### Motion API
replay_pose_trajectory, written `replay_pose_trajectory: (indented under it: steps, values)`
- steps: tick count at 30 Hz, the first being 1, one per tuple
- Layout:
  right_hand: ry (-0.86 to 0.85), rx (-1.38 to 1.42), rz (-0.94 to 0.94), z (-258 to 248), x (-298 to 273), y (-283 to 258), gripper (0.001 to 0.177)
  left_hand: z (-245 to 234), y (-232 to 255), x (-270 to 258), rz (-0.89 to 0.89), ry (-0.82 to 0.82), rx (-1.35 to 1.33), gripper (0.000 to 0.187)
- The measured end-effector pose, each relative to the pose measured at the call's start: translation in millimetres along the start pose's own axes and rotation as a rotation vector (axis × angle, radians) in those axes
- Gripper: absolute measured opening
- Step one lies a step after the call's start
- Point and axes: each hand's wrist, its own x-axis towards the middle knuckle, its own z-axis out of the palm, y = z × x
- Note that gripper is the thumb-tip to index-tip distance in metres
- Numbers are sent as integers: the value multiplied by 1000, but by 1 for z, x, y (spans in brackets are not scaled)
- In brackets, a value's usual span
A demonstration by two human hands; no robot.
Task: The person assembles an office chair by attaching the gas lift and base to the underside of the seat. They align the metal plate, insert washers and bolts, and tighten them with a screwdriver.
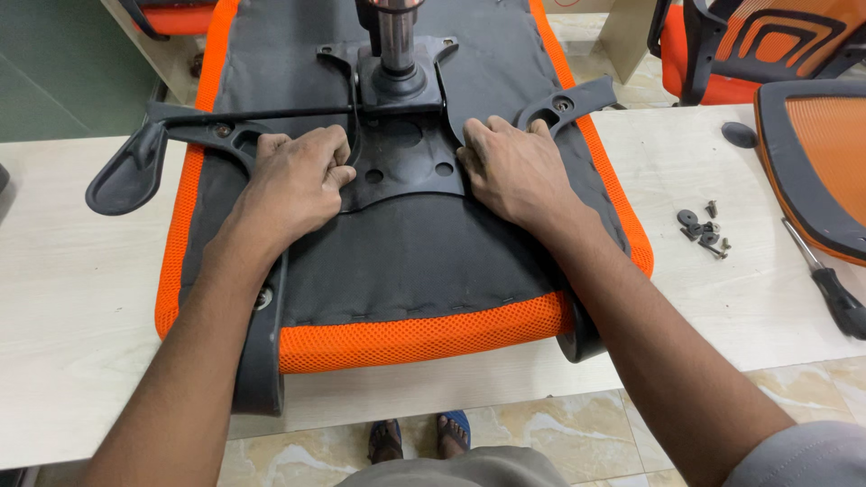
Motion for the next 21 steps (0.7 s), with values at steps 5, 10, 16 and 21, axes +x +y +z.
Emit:
replay_pose_trajectory:
  steps: [5,10,16,21]
  values:
    - [20,13,-11,0,1,-1,23,0,-3,2,141,81,-10,16]
    - [13,1,-25,1,2,0,22,2,-4,3,109,61,-6,16]
    - [-4,2,-25,2,3,3,21,1,-3,2,112,58,-11,18]
    - [33,8,-39,4,2,2,20,0,-2,2,115,69,-3,18]
